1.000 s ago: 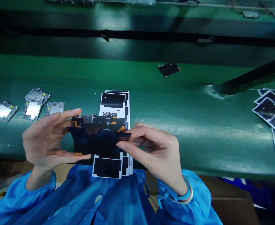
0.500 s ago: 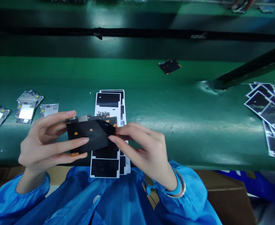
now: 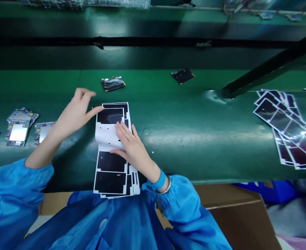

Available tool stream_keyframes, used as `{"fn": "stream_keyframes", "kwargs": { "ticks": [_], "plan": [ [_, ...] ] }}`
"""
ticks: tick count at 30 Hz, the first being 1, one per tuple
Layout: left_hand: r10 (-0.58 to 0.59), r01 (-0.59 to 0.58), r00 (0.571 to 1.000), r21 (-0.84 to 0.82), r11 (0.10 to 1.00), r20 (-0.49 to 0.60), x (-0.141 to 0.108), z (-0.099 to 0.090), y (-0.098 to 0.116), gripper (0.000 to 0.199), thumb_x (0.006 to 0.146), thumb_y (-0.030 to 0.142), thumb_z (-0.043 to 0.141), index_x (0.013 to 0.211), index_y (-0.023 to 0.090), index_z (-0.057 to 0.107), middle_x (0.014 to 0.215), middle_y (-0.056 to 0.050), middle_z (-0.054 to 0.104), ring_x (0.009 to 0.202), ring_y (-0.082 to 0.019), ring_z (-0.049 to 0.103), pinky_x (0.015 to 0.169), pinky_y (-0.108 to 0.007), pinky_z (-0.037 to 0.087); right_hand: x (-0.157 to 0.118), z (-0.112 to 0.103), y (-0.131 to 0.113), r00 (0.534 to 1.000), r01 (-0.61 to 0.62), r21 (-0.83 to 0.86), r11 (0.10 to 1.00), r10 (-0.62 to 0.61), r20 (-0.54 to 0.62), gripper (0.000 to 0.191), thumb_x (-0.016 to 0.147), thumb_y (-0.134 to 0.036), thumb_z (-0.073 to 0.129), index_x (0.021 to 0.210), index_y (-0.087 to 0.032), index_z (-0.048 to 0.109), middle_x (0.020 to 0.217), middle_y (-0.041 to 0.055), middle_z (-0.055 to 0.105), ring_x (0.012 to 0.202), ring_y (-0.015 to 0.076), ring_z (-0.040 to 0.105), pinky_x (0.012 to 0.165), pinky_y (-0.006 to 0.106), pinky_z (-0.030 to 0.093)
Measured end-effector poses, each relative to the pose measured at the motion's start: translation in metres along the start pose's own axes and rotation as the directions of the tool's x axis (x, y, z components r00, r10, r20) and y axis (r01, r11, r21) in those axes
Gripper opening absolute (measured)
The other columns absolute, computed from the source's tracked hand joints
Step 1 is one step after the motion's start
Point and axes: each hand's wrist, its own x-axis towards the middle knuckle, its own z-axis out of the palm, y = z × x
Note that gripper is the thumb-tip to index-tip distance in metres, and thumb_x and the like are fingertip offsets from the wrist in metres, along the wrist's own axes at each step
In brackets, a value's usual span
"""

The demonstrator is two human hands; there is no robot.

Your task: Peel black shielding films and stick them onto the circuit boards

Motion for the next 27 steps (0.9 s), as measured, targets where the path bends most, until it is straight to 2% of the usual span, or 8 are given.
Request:
{"fn": "stream_keyframes", "kwargs": {
  "ticks": [3,5,7,9,13,16,22,27],
  "plan": [
    [-0.062,0.101,0.981,-0.213,0.972,0.182,-0.044,-0.001,-0.001,0.043,0.095,0.059,0.057,0.087,0.017,0.068,0.087,-0.009,0.07,0.083,-0.027,0.07,0.084,-0.045,0.059,-0.007,-0.005,-0.004,0.997,0.045,0.049,0.998,-0.041,-0.069,0.085,0.1,-0.029,0.062,0.168,-0.029,0.01,0.161,0.0156,0.048,0.155,0.0296,0.038,0.129,0.064,0.026],
    [-0.053,0.178,0.969,-0.531,0.828,0.243,-0.07,0.003,0.004,0.037,0.091,0.057,0.064,0.086,0.02,0.068,0.08,-0.004,0.071,0.074,-0.022,0.069,0.072,-0.036,0.059,-0.012,-0.013,-0.011,0.997,0.07,0.072,0.995,-0.067,-0.048,0.094,0.096,-0.038,0.069,0.168,-0.027,0.01,0.164,0.0181,0.043,0.156,0.0321,0.036,0.128,0.065,0.027],
    [-0.083,0.191,0.98,-0.751,0.632,0.18,-0.087,0.012,0.013,0.026,0.087,0.047,0.074,0.093,0.022,0.069,0.087,-0.003,0.074,0.078,-0.018,0.07,0.069,-0.029,0.058,-0.013,-0.024,-0.022,0.994,0.103,0.072,0.992,-0.101,-0.036,0.102,0.089,-0.05,0.075,0.167,-0.024,0.015,0.166,0.0204,0.039,0.157,0.0347,0.033,0.127,0.067,0.028],
    [-0.13,0.132,0.989,-0.812,0.569,0.069,-0.097,0.02,0.024,0.016,0.087,0.036,0.077,0.094,0.023,0.071,0.09,-0.001,0.072,0.078,-0.015,0.068,0.069,-0.025,0.056,-0.009,-0.039,-0.033,0.983,0.148,0.048,0.988,-0.142,-0.113,0.089,0.09,-0.049,0.074,0.162,-0.022,0.031,0.16,0.0199,0.048,0.153,0.0338,0.041,0.126,0.064,0.032],
    [-0.057,-0.05,0.991,-0.731,0.68,-0.122,-0.11,0.025,0.044,0.002,0.093,0.024,0.072,0.094,0.024,0.073,0.083,0.002,0.06,0.074,-0.01,0.06,0.064,-0.022,0.048,0.011,-0.067,-0.044,0.909,0.25,-0.086,0.964,-0.264,-0.321,0.035,0.099,-0.022,0.064,0.134,-0.024,0.065,0.127,0.0098,0.077,0.124,0.0257,0.071,0.121,0.058,0.044],
    [0.032,-0.172,0.972,-0.61,0.773,-0.234,-0.118,0.023,0.055,0.007,0.094,0.017,0.068,0.098,0.022,0.07,0.081,0.004,0.056,0.071,-0.009,0.055,0.061,-0.02,0.045,0.028,-0.079,-0.041,0.871,0.339,-0.153,0.928,-0.371,-0.321,0.016,0.1,-0.018,0.063,0.112,-0.021,0.072,0.11,0.0072,0.082,0.107,0.0221,0.077,0.109,0.051,0.057],
    [0.18,-0.31,0.926,-0.397,0.864,-0.331,-0.12,0.023,0.063,0.013,0.095,0.007,0.065,0.089,0.018,0.06,0.077,0.005,0.046,0.067,-0.007,0.048,0.06,-0.019,0.041,0.035,-0.093,-0.043,0.799,0.51,-0.299,0.807,-0.573,-0.182,0.011,0.097,-0.008,0.063,0.095,-0.008,0.074,0.096,0.014,0.082,0.091,0.0235,0.078,0.092,0.04,0.067],
    [0.244,-0.375,0.9,-0.356,0.856,-0.362,-0.118,0.03,0.061,0.016,0.095,0.001,0.061,0.095,0.018,0.061,0.082,0.004,0.049,0.072,-0.008,0.052,0.064,-0.02,0.044,0.026,-0.094,-0.048,0.785,0.533,-0.433,0.727,-0.616,-0.069,0.018,0.098,-0.004,0.057,0.096,-0.007,0.075,0.097,0.0141,0.082,0.091,0.0239,0.078,0.096,0.041,0.067]
  ]
}}
